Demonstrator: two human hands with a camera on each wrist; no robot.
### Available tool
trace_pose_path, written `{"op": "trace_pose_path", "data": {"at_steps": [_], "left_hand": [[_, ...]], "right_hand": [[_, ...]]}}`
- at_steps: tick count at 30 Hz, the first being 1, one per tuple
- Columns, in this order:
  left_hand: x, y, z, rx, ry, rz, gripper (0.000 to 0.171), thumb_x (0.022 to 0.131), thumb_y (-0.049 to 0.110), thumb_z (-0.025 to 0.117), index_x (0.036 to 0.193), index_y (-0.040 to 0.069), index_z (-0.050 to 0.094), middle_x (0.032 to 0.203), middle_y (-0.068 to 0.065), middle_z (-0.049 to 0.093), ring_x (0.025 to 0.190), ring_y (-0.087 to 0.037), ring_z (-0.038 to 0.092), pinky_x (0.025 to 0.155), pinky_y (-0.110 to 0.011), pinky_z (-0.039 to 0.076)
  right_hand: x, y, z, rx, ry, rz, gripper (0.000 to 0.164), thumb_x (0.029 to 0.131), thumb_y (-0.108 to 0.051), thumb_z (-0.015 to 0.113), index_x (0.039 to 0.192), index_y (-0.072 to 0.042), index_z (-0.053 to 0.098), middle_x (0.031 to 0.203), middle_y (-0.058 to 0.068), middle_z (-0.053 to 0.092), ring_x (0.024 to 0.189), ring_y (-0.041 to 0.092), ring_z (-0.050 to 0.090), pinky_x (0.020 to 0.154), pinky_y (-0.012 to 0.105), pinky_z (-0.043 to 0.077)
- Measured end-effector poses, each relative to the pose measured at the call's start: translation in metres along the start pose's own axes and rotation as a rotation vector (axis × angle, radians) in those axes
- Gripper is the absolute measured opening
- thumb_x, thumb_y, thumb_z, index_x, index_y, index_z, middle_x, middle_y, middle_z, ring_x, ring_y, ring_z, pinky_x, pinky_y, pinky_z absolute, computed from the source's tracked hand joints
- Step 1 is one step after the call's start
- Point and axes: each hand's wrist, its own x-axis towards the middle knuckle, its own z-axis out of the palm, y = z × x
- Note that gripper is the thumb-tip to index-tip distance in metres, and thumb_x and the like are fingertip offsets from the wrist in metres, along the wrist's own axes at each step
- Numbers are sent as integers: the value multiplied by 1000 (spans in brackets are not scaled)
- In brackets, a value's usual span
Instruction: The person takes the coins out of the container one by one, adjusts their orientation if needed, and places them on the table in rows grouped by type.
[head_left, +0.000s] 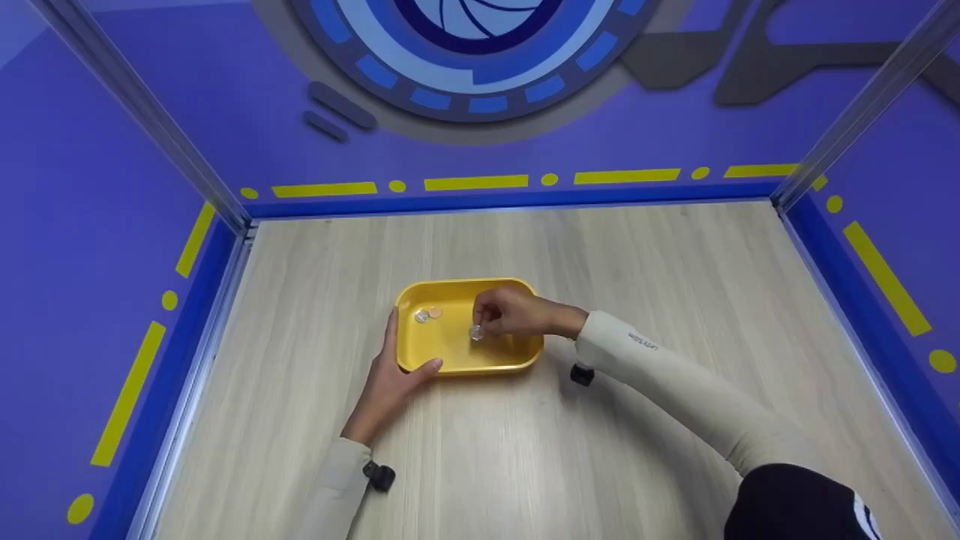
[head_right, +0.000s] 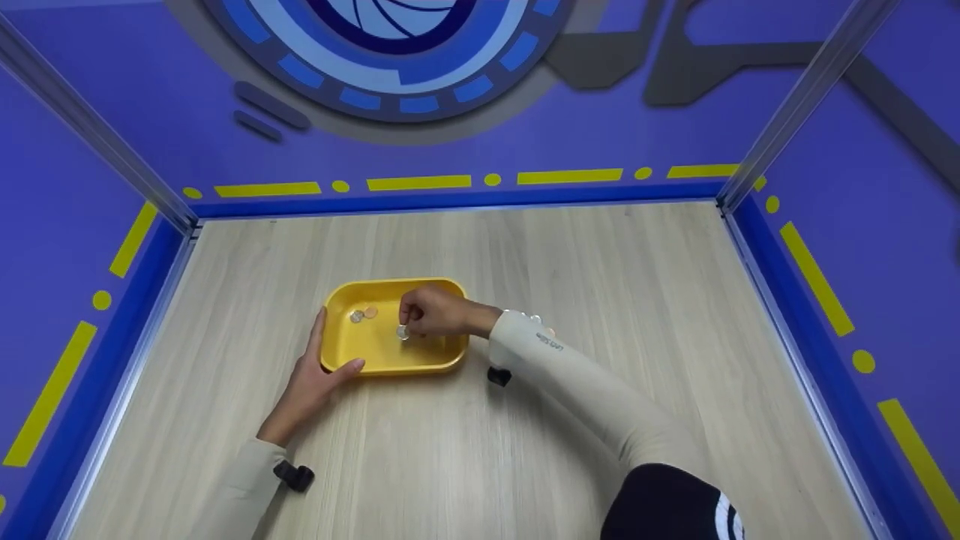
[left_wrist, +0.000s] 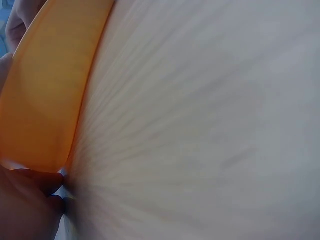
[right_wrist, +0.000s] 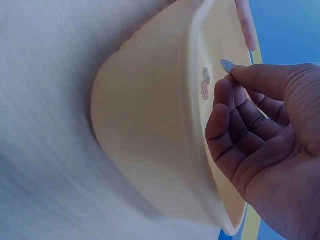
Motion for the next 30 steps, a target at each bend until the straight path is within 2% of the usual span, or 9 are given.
{"op": "trace_pose_path", "data": {"at_steps": [4,10,19,25,30], "left_hand": [[0,0,0,-4,-2,6,122,94,47,89,179,33,2,176,-9,38,147,-25,52,125,-51,36],[0,0,1,2,0,4,125,92,54,88,179,30,3,176,-8,37,147,-25,51,126,-52,35],[0,-2,-1,0,6,30,123,93,49,89,180,26,4,172,-11,44,141,-26,56,124,-53,37],[0,-2,-1,-10,6,38,123,93,49,89,180,27,5,174,-10,41,147,-26,53,126,-53,35],[0,-4,-1,-20,7,41,122,93,48,89,180,27,5,173,-9,42,145,-26,54,125,-53,36]], "right_hand": [[-7,2,-2,36,21,-4,11,97,5,71,104,-3,75,93,4,73,80,12,62,72,24,53],[-22,5,-6,138,63,13,12,99,7,69,105,-2,74,93,7,76,81,15,67,73,26,56],[-42,11,-11,240,103,30,8,101,3,74,108,0,74,97,11,76,83,18,66,75,26,57],[-51,11,-18,261,130,43,9,102,-5,78,110,-3,74,97,10,75,85,21,65,80,34,61],[-61,14,-25,273,162,53,7,103,-6,77,109,-2,74,98,19,75,84,26,68,80,44,63]]}}
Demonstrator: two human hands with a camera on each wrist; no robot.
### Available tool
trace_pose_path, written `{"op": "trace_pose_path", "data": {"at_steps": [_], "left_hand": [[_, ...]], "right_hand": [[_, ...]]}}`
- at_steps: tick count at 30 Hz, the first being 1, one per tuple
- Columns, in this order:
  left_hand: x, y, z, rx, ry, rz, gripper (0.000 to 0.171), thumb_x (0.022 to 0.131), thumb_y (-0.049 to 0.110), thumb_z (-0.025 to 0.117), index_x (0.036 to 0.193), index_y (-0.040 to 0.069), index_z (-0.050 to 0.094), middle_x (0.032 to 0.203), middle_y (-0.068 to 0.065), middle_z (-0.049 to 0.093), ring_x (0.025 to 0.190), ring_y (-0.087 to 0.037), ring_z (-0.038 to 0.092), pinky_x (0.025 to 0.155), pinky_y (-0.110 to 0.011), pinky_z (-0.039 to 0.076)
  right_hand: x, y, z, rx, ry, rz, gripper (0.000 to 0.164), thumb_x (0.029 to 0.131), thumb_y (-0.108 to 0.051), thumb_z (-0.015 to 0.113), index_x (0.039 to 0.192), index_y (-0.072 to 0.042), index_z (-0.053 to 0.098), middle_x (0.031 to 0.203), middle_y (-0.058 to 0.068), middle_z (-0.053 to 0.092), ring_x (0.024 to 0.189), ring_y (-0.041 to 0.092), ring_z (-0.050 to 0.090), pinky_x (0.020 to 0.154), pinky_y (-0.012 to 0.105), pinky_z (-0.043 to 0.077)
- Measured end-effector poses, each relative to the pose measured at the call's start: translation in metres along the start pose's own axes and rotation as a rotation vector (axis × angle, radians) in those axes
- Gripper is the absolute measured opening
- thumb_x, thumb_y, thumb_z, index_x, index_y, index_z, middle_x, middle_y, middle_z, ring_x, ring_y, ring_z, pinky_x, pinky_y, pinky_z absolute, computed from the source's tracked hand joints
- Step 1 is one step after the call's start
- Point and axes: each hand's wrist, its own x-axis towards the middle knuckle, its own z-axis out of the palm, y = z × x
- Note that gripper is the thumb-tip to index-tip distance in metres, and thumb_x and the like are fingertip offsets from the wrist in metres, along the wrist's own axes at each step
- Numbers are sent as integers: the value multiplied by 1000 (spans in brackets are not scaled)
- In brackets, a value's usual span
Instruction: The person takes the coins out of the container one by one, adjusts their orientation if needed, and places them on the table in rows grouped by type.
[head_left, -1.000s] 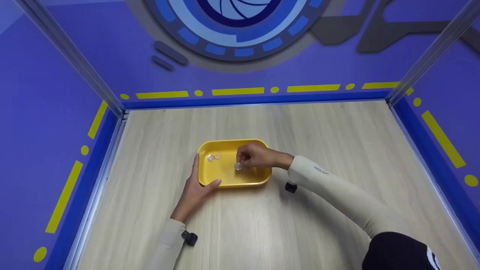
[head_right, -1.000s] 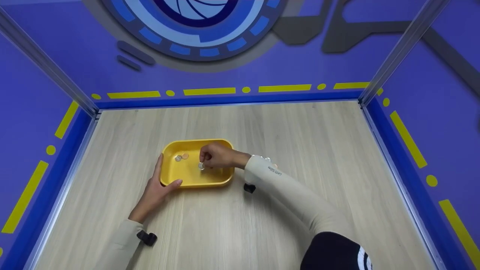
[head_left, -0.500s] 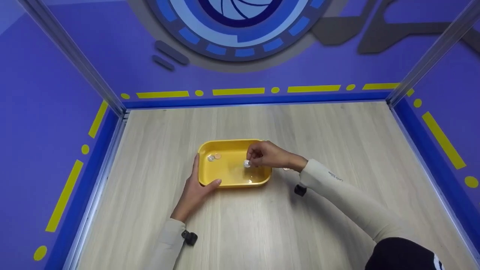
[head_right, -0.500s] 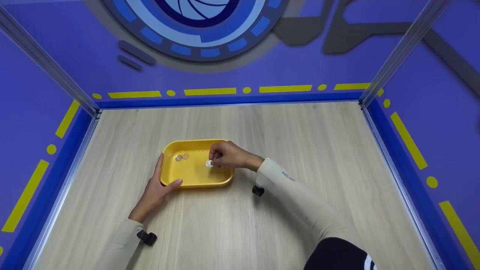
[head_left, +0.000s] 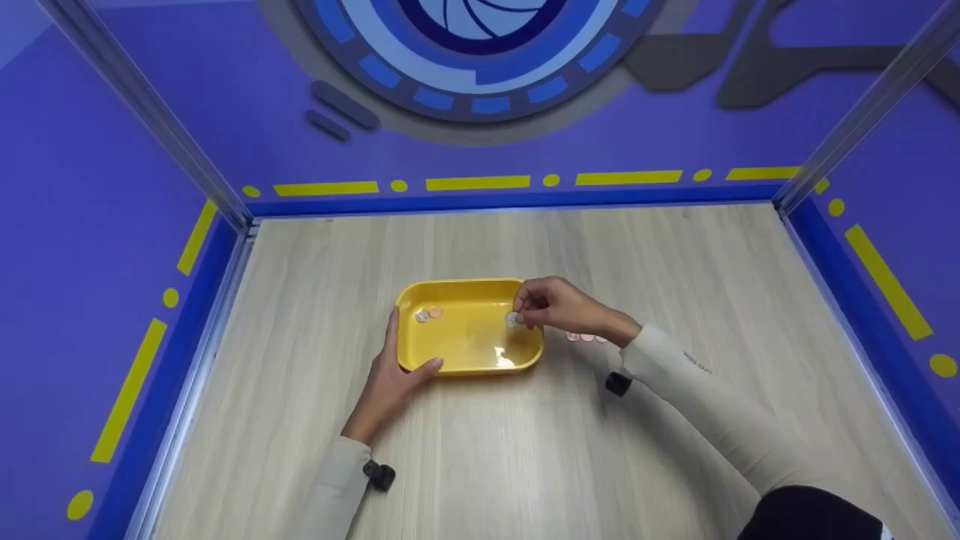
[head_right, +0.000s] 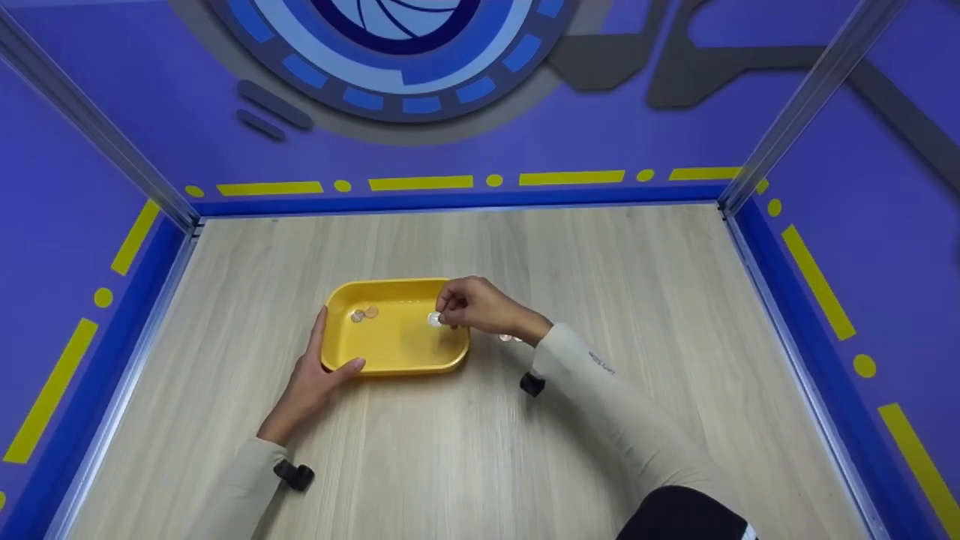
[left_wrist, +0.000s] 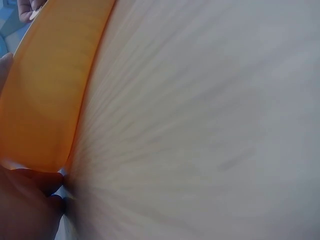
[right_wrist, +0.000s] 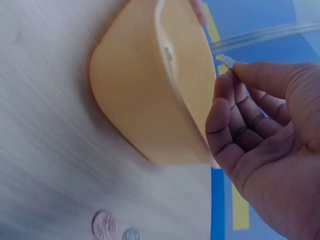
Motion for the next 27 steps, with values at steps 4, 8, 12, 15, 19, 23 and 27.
{"op": "trace_pose_path", "data": {"at_steps": [4,8,12,15,19,23,27], "left_hand": [[-1,1,0,2,1,-5,122,93,48,89,179,30,4,173,-9,43,144,-26,54,124,-52,36],[-1,3,0,9,-2,-12,122,93,49,88,179,32,3,175,-8,40,148,-25,51,126,-52,34],[-1,3,0,13,-1,-12,122,93,50,88,179,32,3,176,-8,37,151,-25,49,128,-52,33],[-1,3,1,17,0,-12,122,93,50,88,179,32,3,177,-8,36,153,-25,47,128,-52,32],[-1,3,1,19,-2,-14,123,93,50,88,179,32,3,178,-8,35,154,-26,46,129,-52,31],[-1,3,1,16,0,-12,124,93,50,89,180,28,3,177,-8,36,153,-26,47,129,-52,31],[-1,4,0,23,2,-10,124,93,51,88,180,27,4,176,-9,38,150,-26,50,128,-52,32]], "right_hand": [[-9,4,-7,14,35,11,10,102,-8,78,109,-1,74,101,23,76,85,29,70,81,48,64],[-19,10,-14,23,72,35,11,103,-10,79,109,-2,75,101,19,76,88,38,70,82,49,64],[-30,17,-21,18,107,45,10,104,-10,77,110,-2,75,99,16,75,89,41,68,80,44,63],[-38,23,-27,10,141,46,10,104,-8,76,110,-1,74,98,15,75,88,35,69,81,39,62],[-51,32,-32,61,179,90,11,103,-7,76,110,1,74,98,20,73,82,33,68,70,35,60],[-62,45,-36,117,201,143,13,103,-8,76,111,2,73,101,27,71,75,29,65,56,32,51],[-71,59,-38,111,244,160,16,102,-10,78,110,3,74,101,21,73,81,21,64,61,27,52]]}}
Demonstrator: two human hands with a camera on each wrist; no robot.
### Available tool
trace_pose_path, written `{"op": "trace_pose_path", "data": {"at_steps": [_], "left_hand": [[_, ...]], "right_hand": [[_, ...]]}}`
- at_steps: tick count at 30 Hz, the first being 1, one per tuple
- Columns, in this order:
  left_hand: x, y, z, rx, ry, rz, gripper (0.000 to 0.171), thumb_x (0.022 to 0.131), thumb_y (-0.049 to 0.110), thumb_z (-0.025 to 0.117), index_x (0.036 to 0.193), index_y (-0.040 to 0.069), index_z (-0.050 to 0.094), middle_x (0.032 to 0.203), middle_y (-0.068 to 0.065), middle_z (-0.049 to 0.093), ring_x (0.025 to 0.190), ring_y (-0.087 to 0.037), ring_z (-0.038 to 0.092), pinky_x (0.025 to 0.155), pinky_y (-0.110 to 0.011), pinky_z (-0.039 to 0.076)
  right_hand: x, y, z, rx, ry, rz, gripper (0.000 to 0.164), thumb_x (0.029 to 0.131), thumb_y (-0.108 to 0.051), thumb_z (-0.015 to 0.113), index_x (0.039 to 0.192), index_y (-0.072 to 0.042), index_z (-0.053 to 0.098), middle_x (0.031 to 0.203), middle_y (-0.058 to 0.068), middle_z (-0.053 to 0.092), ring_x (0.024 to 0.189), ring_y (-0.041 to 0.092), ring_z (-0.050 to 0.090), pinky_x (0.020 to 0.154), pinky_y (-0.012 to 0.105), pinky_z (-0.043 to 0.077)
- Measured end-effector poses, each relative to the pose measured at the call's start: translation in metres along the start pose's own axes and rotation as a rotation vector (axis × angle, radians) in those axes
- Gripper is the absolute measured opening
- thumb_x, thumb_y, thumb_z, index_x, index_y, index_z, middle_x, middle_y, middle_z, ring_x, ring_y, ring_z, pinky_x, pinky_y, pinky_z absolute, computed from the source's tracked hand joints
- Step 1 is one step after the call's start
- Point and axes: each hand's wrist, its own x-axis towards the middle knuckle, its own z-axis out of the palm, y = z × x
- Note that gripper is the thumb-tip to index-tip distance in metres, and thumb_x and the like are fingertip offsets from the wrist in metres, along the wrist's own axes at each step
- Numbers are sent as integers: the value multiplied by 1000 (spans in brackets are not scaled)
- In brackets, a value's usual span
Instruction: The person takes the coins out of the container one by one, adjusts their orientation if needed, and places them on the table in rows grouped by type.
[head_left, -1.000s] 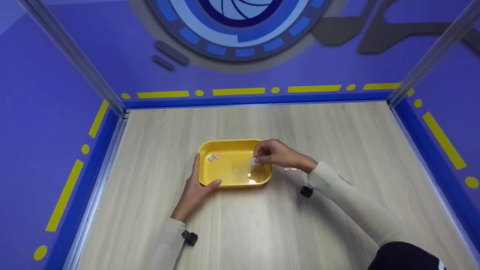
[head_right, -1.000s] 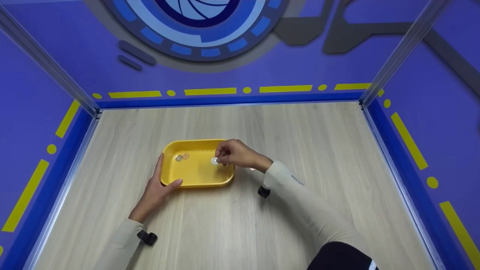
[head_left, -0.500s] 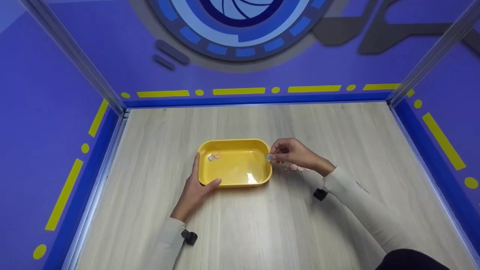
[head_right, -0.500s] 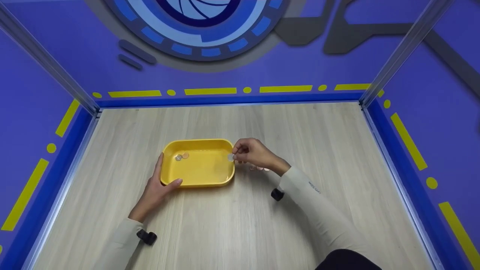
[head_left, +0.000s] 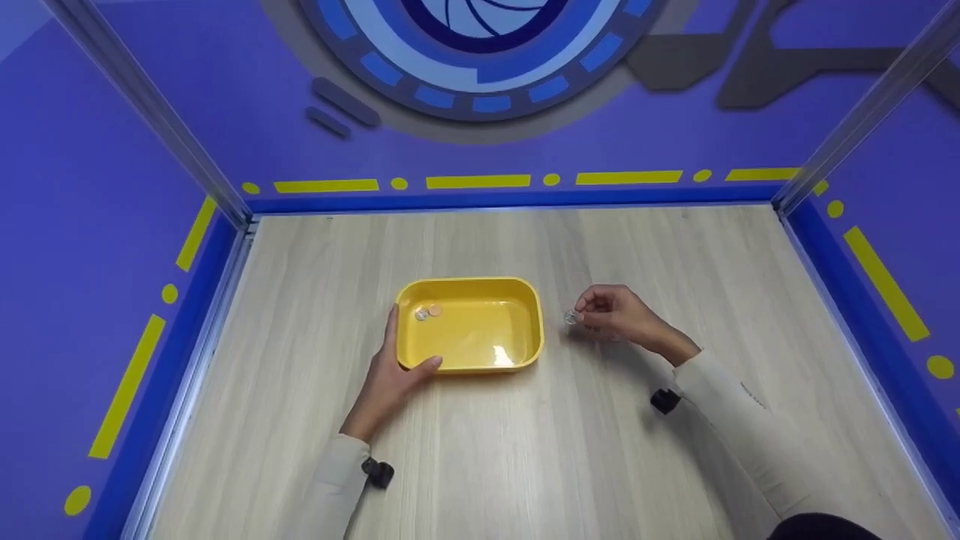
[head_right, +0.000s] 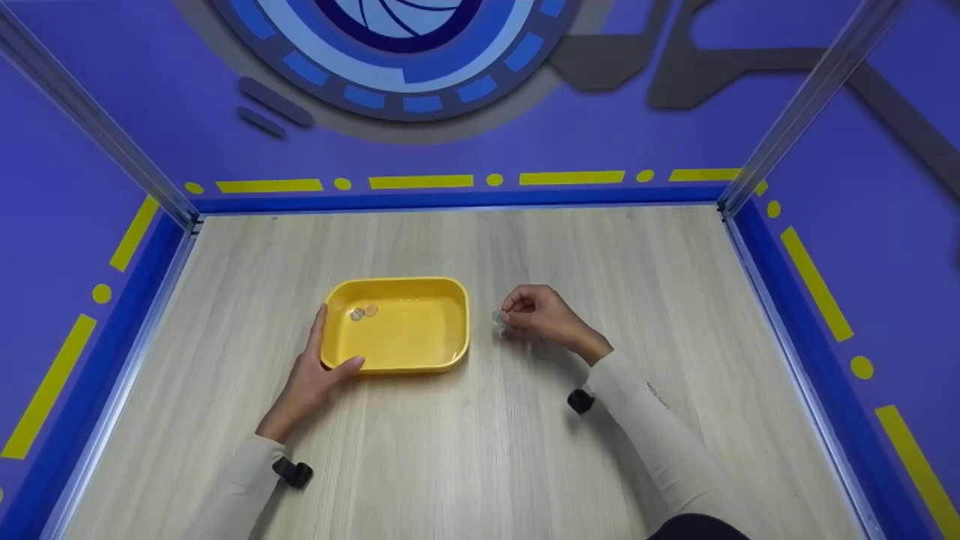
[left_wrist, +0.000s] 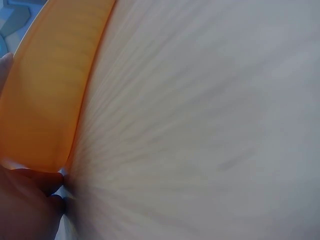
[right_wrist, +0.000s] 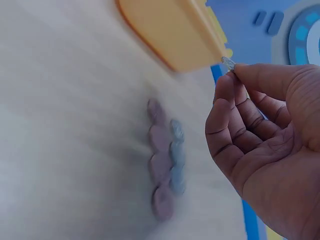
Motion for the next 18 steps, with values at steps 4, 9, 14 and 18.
{"op": "trace_pose_path", "data": {"at_steps": [4,9,14,18], "left_hand": [[0,0,0,6,-5,-4,123,93,52,88,180,28,3,175,-8,41,144,-25,54,125,-51,36],[0,-1,0,2,-5,-7,123,93,55,87,180,27,4,175,-5,40,141,-23,55,124,-48,37],[1,-2,1,-8,-11,-8,124,92,57,87,179,30,3,177,-5,37,144,-23,54,125,-48,36],[0,-1,0,-4,-1,-12,124,92,57,87,180,30,4,176,-4,37,145,-23,53,125,-49,35]], "right_hand": [[-5,13,-6,-8,22,18,18,103,-11,78,111,4,74,103,22,74,86,24,69,71,29,58],[-11,27,-17,-20,38,36,17,104,-9,77,112,5,73,99,24,75,78,26,69,66,32,57],[-19,38,-28,-15,61,46,16,103,-6,77,110,7,73,97,25,75,76,24,69,64,29,54],[-26,45,-35,-23,87,70,18,103,-6,78,111,9,72,98,23,76,77,18,69,64,26,53]]}}
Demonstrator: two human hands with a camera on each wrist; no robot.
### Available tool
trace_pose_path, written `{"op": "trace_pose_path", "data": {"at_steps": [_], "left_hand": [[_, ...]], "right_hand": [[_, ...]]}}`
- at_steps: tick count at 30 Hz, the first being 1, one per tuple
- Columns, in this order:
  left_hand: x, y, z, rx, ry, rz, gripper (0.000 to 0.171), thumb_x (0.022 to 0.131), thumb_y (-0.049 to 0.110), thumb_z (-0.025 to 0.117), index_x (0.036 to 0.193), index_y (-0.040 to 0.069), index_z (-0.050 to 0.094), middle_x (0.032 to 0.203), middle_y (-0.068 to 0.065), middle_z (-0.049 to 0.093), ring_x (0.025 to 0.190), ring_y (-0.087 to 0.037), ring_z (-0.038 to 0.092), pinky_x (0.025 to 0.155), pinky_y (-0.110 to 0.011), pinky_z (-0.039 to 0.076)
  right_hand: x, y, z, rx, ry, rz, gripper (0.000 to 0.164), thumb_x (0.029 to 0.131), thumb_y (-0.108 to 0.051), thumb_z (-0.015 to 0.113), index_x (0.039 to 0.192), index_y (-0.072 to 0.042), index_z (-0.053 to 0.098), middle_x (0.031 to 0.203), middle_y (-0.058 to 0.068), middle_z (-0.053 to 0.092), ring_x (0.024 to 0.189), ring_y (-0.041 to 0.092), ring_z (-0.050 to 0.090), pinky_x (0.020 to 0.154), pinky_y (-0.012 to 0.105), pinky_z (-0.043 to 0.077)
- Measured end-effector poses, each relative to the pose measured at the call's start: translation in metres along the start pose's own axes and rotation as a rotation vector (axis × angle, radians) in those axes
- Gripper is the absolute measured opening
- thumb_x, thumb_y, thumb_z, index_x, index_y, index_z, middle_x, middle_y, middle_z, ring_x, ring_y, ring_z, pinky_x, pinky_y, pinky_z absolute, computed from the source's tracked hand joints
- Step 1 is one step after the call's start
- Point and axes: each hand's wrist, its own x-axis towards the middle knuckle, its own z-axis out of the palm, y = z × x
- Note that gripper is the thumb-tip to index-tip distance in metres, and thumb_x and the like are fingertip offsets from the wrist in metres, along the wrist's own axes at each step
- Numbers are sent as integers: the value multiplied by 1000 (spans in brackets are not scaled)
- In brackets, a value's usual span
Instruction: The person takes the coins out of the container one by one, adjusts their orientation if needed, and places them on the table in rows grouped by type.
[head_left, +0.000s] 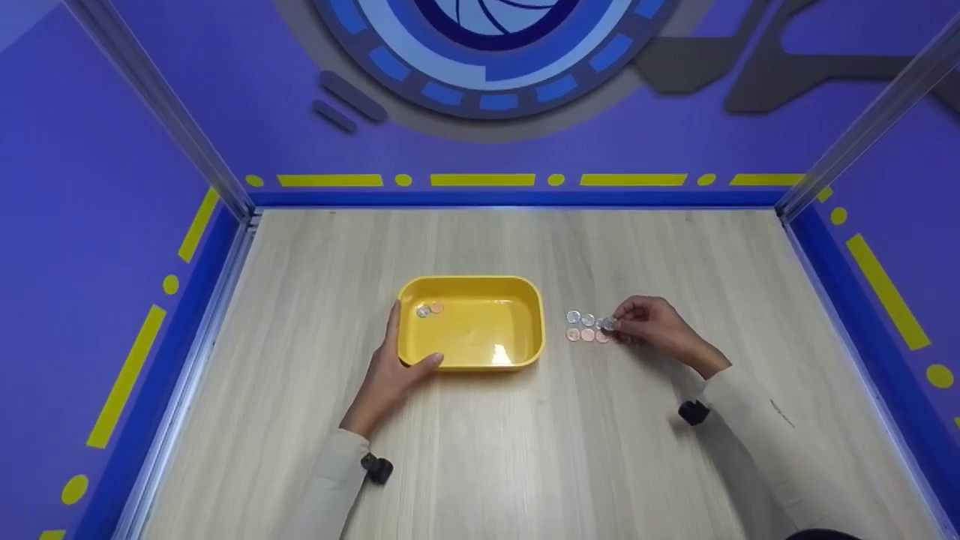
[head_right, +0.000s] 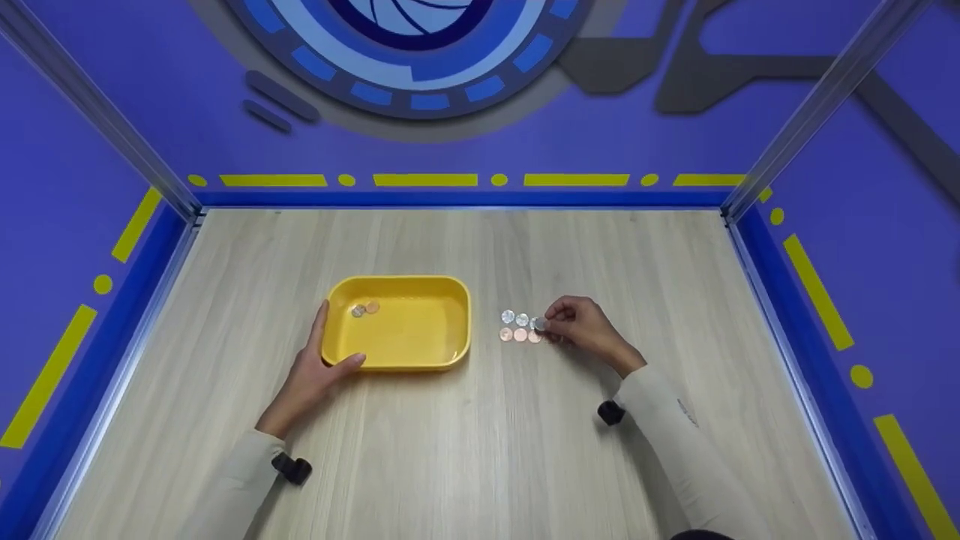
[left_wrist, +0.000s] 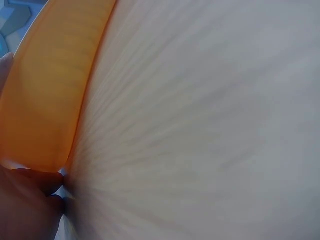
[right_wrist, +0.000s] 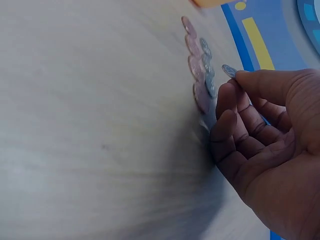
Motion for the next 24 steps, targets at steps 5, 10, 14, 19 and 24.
{"op": "trace_pose_path", "data": {"at_steps": [5,10,14,19,24], "left_hand": [[0,1,-1,3,1,4,124,92,58,87,180,30,4,175,-5,40,143,-24,55,125,-50,36],[0,0,-1,2,-1,8,124,92,58,87,180,30,3,175,-6,40,145,-23,54,125,-50,35],[0,0,-1,-2,2,11,124,92,55,88,180,30,3,176,-7,38,146,-24,53,126,-50,35],[-1,0,0,-11,0,2,124,92,52,88,179,33,2,177,-7,36,149,-25,50,127,-51,33],[0,0,-1,-13,2,5,124,92,52,88,179,31,4,176,-8,38,148,-26,52,127,-53,34]], "right_hand": [[-7,9,-3,-19,50,3,19,102,-5,78,112,10,71,96,23,74,75,14,65,62,24,51],[-11,15,-1,-55,106,6,15,102,-3,77,110,9,72,93,18,73,73,13,61,59,24,48],[-11,16,3,-81,141,-9,13,102,-2,77,109,8,72,92,16,71,72,13,59,58,23,48],[-11,17,6,-97,163,-14,14,102,-3,77,109,7,72,94,17,70,74,13,59,59,22,49],[-10,16,8,-108,195,-6,12,102,-2,74,109,7,72,92,18,72,74,15,63,59,23,51]]}}
